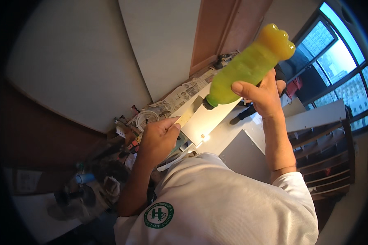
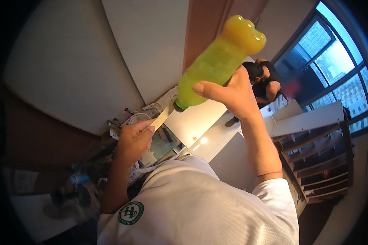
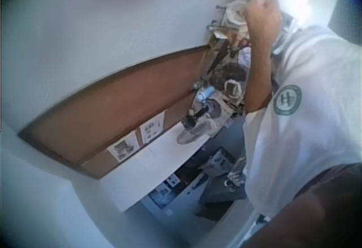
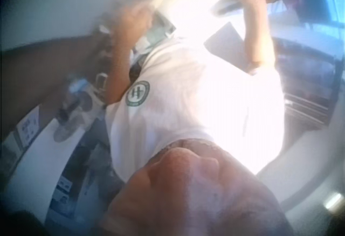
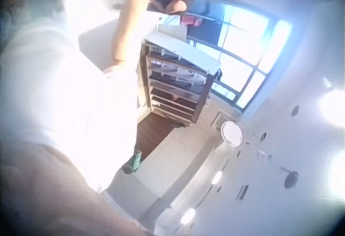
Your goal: The person applies adhesive to a long, thin wooden trim piece using a green bottle and then presses the trim into place along the edge of a white cabinet door. Another person is visible in the background working on a separate cabinet.
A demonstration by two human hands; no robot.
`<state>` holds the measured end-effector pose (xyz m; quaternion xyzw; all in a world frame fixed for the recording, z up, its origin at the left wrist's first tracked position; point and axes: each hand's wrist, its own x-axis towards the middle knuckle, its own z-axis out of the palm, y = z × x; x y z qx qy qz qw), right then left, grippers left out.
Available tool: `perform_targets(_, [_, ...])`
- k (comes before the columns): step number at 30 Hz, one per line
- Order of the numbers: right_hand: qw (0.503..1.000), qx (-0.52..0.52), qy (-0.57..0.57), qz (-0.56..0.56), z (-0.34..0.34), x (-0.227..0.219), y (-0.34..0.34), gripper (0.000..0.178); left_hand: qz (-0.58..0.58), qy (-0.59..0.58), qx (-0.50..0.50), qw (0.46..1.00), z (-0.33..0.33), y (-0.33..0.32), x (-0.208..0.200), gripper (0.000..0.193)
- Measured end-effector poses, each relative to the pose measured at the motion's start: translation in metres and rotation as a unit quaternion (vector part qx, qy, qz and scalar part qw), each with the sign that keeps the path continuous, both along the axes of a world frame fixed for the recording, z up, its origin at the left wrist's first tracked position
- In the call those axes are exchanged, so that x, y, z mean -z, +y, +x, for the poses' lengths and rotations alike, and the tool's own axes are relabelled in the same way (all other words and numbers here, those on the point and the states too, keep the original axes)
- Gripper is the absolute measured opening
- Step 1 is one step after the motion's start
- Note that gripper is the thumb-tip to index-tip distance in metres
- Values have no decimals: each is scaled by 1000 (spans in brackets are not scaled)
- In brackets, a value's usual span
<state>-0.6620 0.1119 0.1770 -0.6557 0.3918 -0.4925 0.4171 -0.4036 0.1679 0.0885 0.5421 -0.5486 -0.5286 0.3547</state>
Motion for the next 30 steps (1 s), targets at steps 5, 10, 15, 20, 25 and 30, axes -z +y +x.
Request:
perform_targets(5, [996, 30, 60, -61, 12, -14, 7, 38, -99, -15, 67, 993, 6, -4, -20, 33])
perform_targets(10, [943, 27, 196, -266, 15, -20, 8, 33, -63, 28, 115, 991, 3, -11, -38, 32])
perform_targets(15, [934, 59, 218, -278, 22, -23, 11, 38, -78, 22, 128, 988, -2, -15, -45, 31])
perform_targets(20, [927, 54, 246, -278, 19, -27, 13, 40, -100, 40, 128, 986, -6, -18, -45, 29])
perform_targets(25, [933, 73, 248, -251, 20, -25, 15, 42, -79, 82, 120, 986, -10, -15, -43, 27])
perform_targets(30, [889, 100, 283, -346, 27, -23, 17, 42, -40, 24, 111, 993, -11, -18, -43, 24])
